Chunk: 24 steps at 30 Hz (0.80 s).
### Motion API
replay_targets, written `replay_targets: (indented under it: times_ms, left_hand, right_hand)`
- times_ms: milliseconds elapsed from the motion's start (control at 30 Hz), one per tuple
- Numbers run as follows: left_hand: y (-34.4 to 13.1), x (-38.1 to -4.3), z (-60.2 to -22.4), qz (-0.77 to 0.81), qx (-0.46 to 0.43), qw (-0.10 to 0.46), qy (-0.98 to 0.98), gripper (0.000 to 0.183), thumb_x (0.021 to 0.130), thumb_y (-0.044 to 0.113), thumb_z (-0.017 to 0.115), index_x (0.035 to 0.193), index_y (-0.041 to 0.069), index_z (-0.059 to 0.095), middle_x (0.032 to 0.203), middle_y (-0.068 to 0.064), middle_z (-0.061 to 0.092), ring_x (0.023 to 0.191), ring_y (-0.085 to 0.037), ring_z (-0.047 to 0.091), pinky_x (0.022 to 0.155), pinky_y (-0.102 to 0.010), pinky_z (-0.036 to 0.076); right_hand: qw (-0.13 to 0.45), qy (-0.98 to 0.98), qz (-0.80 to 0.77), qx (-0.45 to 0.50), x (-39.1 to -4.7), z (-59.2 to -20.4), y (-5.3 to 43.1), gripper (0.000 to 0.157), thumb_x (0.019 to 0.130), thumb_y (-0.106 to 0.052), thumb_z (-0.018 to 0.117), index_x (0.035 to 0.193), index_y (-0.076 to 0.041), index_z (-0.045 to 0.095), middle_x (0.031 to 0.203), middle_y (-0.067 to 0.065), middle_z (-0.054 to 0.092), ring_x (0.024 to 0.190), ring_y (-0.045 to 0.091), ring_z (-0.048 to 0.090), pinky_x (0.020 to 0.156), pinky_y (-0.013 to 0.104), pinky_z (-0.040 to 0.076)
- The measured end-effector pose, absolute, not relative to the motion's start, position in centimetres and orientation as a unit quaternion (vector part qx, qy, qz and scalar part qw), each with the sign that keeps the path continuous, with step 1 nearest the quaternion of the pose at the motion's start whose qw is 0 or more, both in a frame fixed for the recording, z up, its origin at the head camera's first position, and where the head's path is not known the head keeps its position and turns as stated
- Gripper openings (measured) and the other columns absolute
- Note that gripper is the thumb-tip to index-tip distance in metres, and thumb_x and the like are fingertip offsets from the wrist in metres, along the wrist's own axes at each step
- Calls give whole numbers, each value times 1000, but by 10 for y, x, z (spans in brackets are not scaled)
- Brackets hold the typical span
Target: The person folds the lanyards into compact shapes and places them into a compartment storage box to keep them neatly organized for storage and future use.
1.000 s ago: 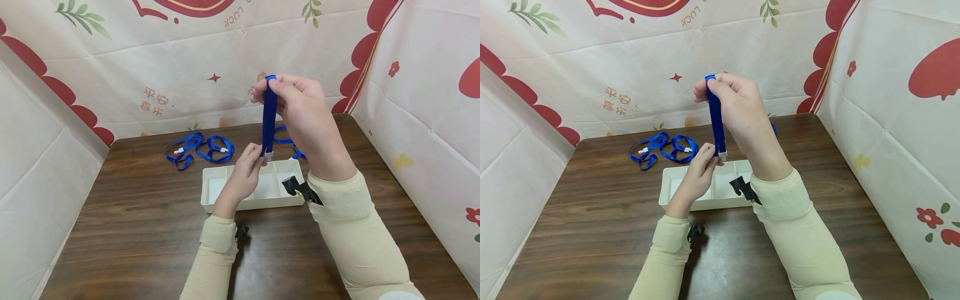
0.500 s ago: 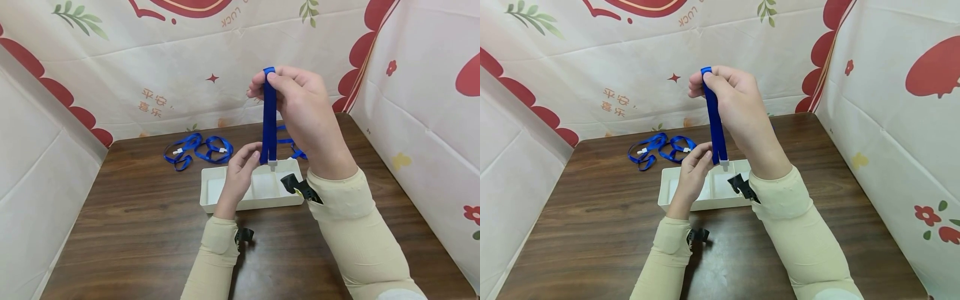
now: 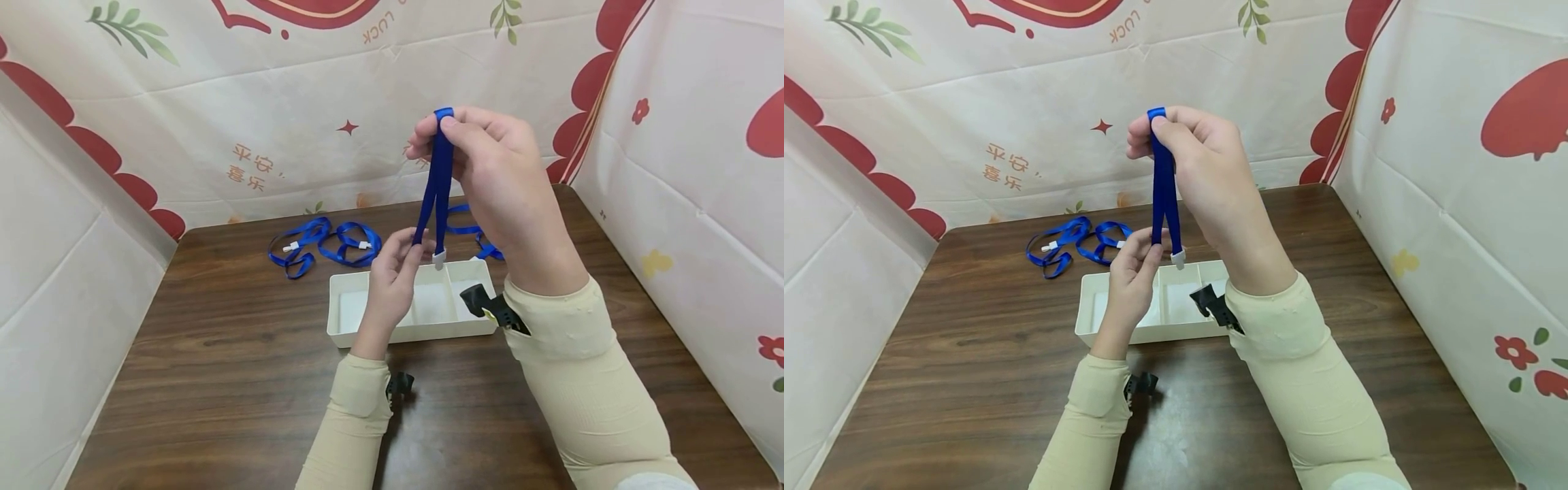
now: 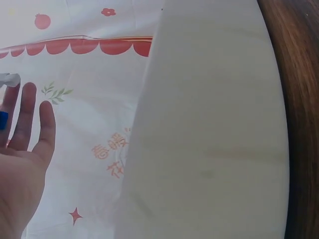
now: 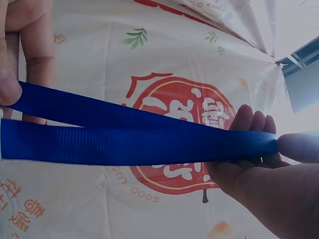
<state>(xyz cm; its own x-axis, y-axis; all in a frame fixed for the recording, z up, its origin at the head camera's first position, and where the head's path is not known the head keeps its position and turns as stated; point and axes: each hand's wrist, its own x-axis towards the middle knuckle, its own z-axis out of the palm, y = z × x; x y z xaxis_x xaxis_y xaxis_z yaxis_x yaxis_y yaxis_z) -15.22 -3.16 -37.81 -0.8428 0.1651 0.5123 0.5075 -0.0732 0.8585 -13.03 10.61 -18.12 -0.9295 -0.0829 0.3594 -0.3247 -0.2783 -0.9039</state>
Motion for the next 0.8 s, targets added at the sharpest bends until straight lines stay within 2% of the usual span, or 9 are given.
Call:
replay_targets:
  times_ms: [167,300,400,467,567,667,733,800]
  left_hand:
    - [-30,-152,-381,-698,-252,93,-664,12,114,4,42,119,-7,42,121,-37,71,110,-49,70,105,-39,58]
    - [-29,-154,-382,-699,-253,98,-662,13,113,6,47,118,-7,48,120,-34,73,117,-47,71,104,-31,57]
    - [-29,-156,-383,-700,-249,117,-659,13,111,4,53,118,-7,55,119,-31,75,117,-46,72,97,-25,57]
    - [-29,-157,-383,-698,-240,133,-662,13,109,2,56,118,-7,57,117,-30,76,112,-40,76,92,-22,58]
    - [-29,-156,-384,-709,-228,141,-653,13,106,-2,58,117,-7,54,115,-33,74,104,-20,79,89,-21,59]
    - [-29,-154,-385,-720,-225,152,-639,12,105,-5,58,112,-8,50,113,-37,73,97,-3,75,89,-22,60]
    - [-28,-152,-386,-720,-237,168,-630,9,104,-6,59,108,-8,51,109,-38,72,95,-3,75,90,-24,61]
    - [-27,-152,-388,-710,-253,188,-629,5,104,-6,59,105,-9,56,106,-36,73,92,-12,78,90,-28,62]
  right_hand:
    - [77,-588,786,175,-130,-180,105,29,110,-8,53,98,6,74,97,15,75,97,31,71,100,35,55]
    - [69,-584,789,180,-130,-180,104,29,110,-8,52,97,6,74,97,15,74,97,32,71,102,35,55]
    - [64,-585,788,182,-130,-180,104,29,110,-8,52,97,7,74,98,15,74,98,33,71,103,36,55]
    - [60,-587,786,183,-130,-180,104,29,110,-8,52,98,7,73,99,16,73,99,34,71,104,36,55]
    - [54,-588,786,184,-130,-181,105,29,111,-10,51,100,7,72,100,16,73,101,34,71,104,36,55]
    - [43,-576,795,185,-130,-181,107,30,112,-10,50,101,7,72,102,16,72,101,33,71,104,36,55]
    - [35,-558,808,185,-131,-181,109,30,112,-9,49,102,8,71,102,16,72,100,33,71,103,36,57]
    - [28,-536,823,187,-132,-181,111,30,111,-9,49,102,9,71,101,17,71,100,34,72,103,36,58]
